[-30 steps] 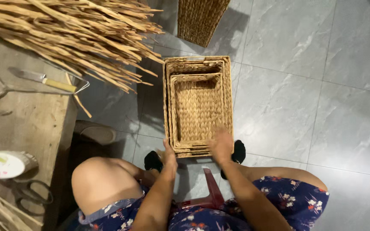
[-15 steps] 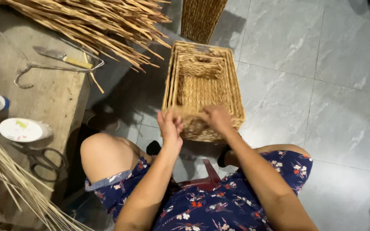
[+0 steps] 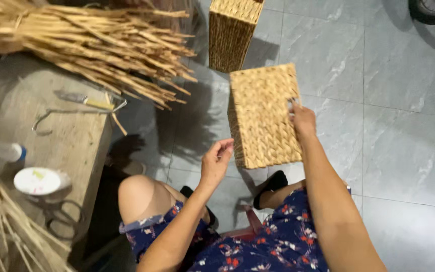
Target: The person scrubs the exterior and interior surfaces of a rectangular woven basket using a white brush. After finishing, the person stacks the cleaned basket with other similar baskets and carries the stack away.
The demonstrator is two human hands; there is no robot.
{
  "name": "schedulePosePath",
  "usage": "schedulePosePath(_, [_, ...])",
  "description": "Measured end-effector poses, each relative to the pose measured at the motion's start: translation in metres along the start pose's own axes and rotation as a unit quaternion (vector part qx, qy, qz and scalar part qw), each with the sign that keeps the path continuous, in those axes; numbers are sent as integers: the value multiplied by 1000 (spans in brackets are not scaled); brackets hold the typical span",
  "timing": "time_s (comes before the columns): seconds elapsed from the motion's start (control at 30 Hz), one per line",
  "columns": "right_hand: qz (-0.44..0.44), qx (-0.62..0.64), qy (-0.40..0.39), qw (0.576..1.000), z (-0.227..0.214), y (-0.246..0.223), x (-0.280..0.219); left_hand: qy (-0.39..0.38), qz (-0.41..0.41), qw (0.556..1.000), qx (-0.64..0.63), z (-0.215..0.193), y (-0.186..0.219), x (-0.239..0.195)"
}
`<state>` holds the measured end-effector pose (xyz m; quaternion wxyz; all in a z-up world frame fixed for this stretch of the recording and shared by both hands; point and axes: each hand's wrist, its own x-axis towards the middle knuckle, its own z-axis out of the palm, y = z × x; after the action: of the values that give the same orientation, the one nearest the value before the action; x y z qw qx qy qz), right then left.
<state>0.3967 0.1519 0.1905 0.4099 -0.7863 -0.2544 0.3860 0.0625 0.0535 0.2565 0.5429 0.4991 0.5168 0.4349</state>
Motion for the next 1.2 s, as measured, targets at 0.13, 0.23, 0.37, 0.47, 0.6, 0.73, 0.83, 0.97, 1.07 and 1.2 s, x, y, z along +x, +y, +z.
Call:
schedulePosePath(0.13, [20, -30, 4, 999, -52, 40, 16, -19, 104, 979, 175, 25, 19, 36])
schedulePosePath(0.23, [-3, 3, -49, 999, -62, 50, 7, -53, 208, 946, 242, 65, 29, 79])
schedulePosePath(0.37, [-1, -85, -9, 996, -48, 42, -21, -76, 165, 935, 305, 107, 27, 106])
schedulePosePath(0.47, [29, -50, -38, 998, -58, 15, -36, -99, 163, 931, 310, 112, 27, 106])
schedulePosePath(0.6, [99, -3, -19, 995, -63, 0, -48, -138, 160, 927, 309, 117, 29, 120])
schedulePosePath(0.73, [132, 109, 58, 984, -56, 7, -37, -192, 143, 932, 273, 135, 51, 171])
schedulePosePath(0.83, [138, 185, 102, 968, -61, 19, -33, -248, 166, 909, 291, 157, 67, 212])
schedulePosePath(0.97, [159, 191, 117, 962, -69, 26, -42, -299, -161, 929, 150, 185, 71, 257])
schedulePosePath(1.07, [197, 168, 96, 961, -77, 14, -41, -184, -132, 955, 191, 205, 61, 313])
schedulePosePath(1.2, [260, 144, 99, 950, -93, -7, -32, -94, 64, 956, 270, 193, 43, 409])
